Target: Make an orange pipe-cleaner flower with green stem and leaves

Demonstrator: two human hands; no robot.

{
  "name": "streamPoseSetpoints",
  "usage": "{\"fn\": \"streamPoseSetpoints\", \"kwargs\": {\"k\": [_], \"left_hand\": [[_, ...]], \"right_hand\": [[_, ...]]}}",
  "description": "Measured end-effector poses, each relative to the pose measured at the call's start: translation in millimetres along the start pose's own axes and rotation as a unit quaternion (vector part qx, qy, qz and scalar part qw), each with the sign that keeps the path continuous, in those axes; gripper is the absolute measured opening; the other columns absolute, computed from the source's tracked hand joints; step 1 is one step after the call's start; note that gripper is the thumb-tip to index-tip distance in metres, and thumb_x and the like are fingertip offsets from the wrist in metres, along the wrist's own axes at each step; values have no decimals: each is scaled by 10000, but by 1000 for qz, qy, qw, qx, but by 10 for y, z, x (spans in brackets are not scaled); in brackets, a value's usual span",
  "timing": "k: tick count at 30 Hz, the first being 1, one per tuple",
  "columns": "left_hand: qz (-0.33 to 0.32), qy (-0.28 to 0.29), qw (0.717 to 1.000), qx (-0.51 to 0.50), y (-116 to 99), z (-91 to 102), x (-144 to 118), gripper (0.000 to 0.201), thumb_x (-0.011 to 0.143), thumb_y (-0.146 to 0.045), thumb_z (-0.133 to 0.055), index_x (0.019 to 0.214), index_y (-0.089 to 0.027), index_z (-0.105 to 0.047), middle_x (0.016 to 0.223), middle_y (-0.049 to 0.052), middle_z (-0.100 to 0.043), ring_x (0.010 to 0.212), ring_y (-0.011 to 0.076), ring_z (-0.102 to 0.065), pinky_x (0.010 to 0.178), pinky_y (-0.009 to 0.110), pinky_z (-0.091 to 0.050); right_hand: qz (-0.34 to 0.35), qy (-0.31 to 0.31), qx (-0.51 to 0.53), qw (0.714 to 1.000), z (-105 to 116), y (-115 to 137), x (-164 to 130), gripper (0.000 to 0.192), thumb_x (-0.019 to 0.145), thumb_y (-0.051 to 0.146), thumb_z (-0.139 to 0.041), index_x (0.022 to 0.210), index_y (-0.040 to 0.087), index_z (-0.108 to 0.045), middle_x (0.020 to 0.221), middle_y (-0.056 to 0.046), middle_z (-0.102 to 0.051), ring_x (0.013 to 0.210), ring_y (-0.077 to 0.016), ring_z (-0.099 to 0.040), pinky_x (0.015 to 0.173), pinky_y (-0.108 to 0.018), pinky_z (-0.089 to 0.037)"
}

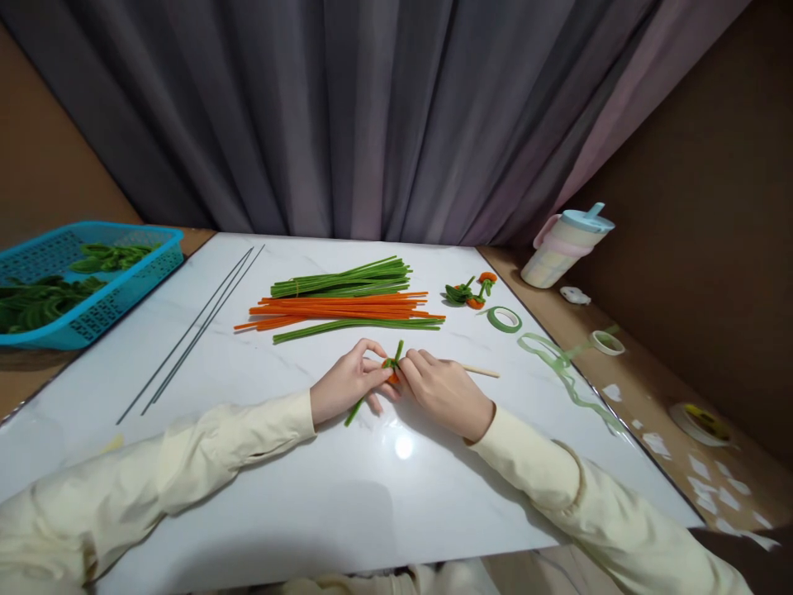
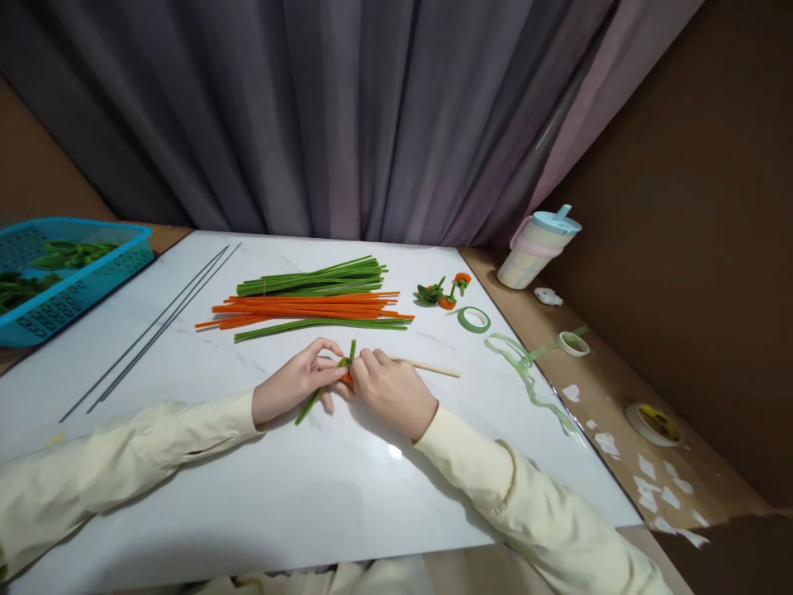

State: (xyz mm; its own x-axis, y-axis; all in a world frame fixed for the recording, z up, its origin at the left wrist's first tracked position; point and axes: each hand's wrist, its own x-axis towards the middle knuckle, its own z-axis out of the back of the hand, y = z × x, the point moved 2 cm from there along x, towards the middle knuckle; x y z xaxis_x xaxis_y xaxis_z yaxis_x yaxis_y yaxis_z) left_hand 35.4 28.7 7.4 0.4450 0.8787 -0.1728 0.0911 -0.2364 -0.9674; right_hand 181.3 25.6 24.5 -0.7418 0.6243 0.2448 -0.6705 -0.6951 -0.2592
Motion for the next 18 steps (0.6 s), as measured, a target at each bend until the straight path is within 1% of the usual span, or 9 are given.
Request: {"fn": "streamPoseSetpoints", "kwargs": {"k": [2,4,6,8,10,11,13,15,18], "left_hand": [[1,9,1000,20,-1,12,6,294,793,-352,-563,894,-207,-328,553,-41,-598,414,88,-544,333,116,-287],[3,15,999,38,-5,27,16,270,805,-344,-551,870,-204,-329,452,-70,-556,314,47,-432,321,107,-187],[2,11,999,40,-13,43,24,264,802,-322,-565,853,-198,-337,389,-91,-511,295,33,-389,331,103,-176],[16,12,1000,22,-22,51,31,286,787,-322,-593,866,-192,-351,407,-77,-532,295,37,-401,322,102,-175],[52,28,998,-26,-32,49,38,321,765,-333,-625,904,-181,-379,534,-18,-611,350,69,-495,308,113,-236],[74,42,995,-59,-38,45,42,328,757,-333,-633,924,-170,-402,627,21,-642,416,100,-562,316,130,-306],[107,71,985,-112,-54,39,49,310,755,-305,-633,954,-144,-459,786,78,-657,602,168,-654,401,195,-463],[114,94,981,-126,-67,40,57,275,759,-260,-624,966,-116,-515,841,100,-656,721,201,-671,499,242,-534],[85,103,986,-99,-65,42,58,270,753,-233,-628,973,-86,-572,835,106,-670,734,197,-667,527,238,-543]], "right_hand": [[8,22,-11,1000,-9,-19,-6,196,915,169,-347,789,145,-494,728,-63,-526,629,-170,-482,443,-277,-211],[12,31,-19,999,-12,-45,-15,152,888,123,-365,807,145,-493,743,-61,-524,626,-167,-473,435,-276,-203],[16,26,-28,999,-10,-72,-23,130,872,117,-382,814,144,-495,743,-59,-519,624,-170,-467,429,-278,-193],[31,12,-40,999,-6,-91,-27,129,866,117,-386,806,146,-496,738,-59,-514,629,-174,-465,432,-282,-193],[56,-2,-53,997,-5,-100,-29,158,875,116,-362,799,149,-497,727,-61,-510,631,-177,-461,443,-286,-202],[70,-11,-56,996,-4,-100,-30,177,882,115,-344,800,149,-497,719,-62,-507,630,-177,-457,450,-288,-208],[95,-28,-55,994,-4,-98,-31,210,893,114,-311,800,149,-495,704,-63,-502,625,-175,-451,463,-288,-223],[110,-41,-49,992,-2,-93,-33,222,896,119,-301,790,150,-493,696,-61,-500,619,-172,-448,470,-288,-232],[117,-39,-37,992,0,-89,-38,217,894,144,-309,776,151,-490,697,-60,-502,602,-167,-446,464,-287,-233]]}}
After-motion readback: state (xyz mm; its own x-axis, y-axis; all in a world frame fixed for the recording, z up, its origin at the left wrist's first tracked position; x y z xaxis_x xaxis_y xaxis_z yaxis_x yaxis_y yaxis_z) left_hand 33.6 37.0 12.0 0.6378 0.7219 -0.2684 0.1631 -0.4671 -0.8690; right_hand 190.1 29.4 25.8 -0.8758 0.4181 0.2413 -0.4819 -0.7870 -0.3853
